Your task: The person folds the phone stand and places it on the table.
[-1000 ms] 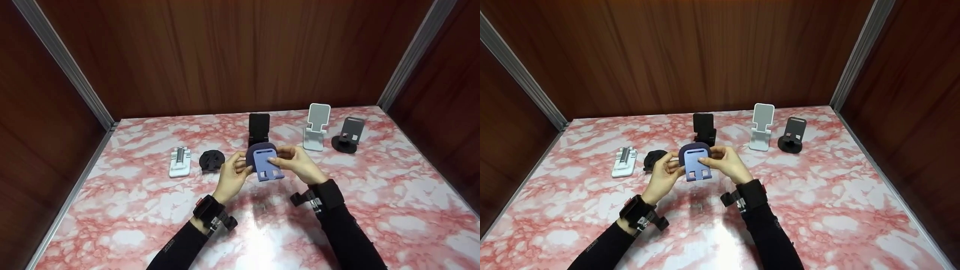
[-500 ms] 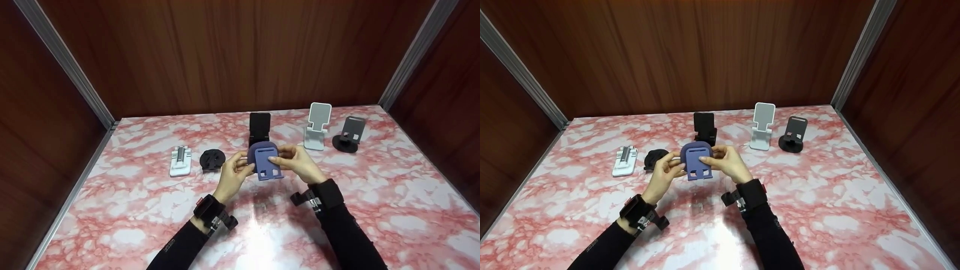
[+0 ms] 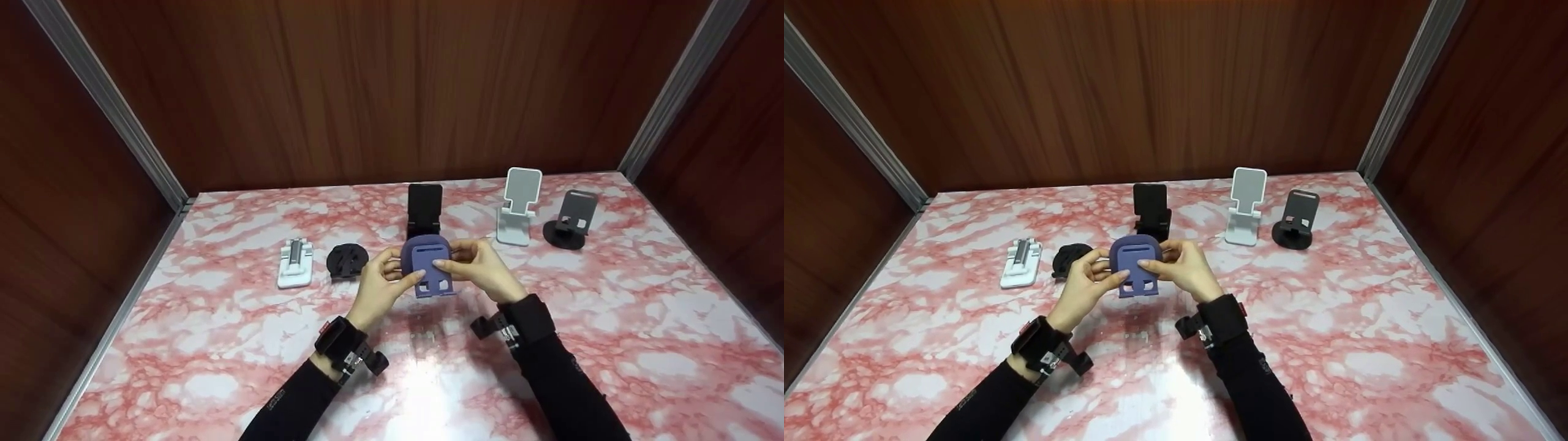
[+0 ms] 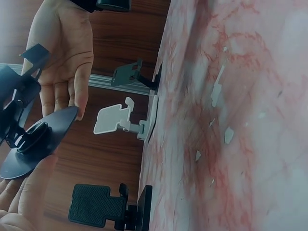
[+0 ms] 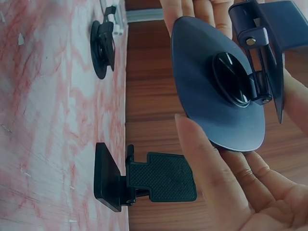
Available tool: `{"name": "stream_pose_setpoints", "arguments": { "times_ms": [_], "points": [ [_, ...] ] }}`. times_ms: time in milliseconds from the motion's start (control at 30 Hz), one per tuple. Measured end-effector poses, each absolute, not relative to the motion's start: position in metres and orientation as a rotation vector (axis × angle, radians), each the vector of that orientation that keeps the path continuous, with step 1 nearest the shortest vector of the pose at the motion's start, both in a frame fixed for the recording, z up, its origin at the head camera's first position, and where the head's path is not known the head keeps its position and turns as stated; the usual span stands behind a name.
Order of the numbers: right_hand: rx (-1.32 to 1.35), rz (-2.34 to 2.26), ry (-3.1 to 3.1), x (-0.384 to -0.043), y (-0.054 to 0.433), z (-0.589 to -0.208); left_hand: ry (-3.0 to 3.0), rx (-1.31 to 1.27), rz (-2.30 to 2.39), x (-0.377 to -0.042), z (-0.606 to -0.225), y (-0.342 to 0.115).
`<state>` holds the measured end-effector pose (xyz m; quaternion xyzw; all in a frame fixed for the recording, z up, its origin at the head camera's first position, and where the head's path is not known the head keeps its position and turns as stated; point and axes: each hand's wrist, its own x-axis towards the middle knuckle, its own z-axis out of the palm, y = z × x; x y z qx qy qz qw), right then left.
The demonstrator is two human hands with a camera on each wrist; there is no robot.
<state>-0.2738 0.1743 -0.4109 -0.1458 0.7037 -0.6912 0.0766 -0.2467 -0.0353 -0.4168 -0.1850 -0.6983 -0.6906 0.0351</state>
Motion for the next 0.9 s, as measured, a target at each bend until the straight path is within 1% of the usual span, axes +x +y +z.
{"name": "stream_pose_setpoints", "arguments": {
  "times_ms": [533,767,900],
  "points": [
    [-0.41,-1.979,2.212,-0.275,0.172,-0.415,-2.062,-0.58,-2.311,-0.25,-0.423,-0.036],
    [-0.425,-1.953,2.237,-0.275,0.172,-0.415,-2.052,-0.575,-2.344,-0.267,-0.445,-0.035],
    [-0.431,-1.951,2.239,-0.275,0.172,-0.414,-2.037,-0.59,-2.333,-0.269,-0.45,-0.035]
  ]
}}
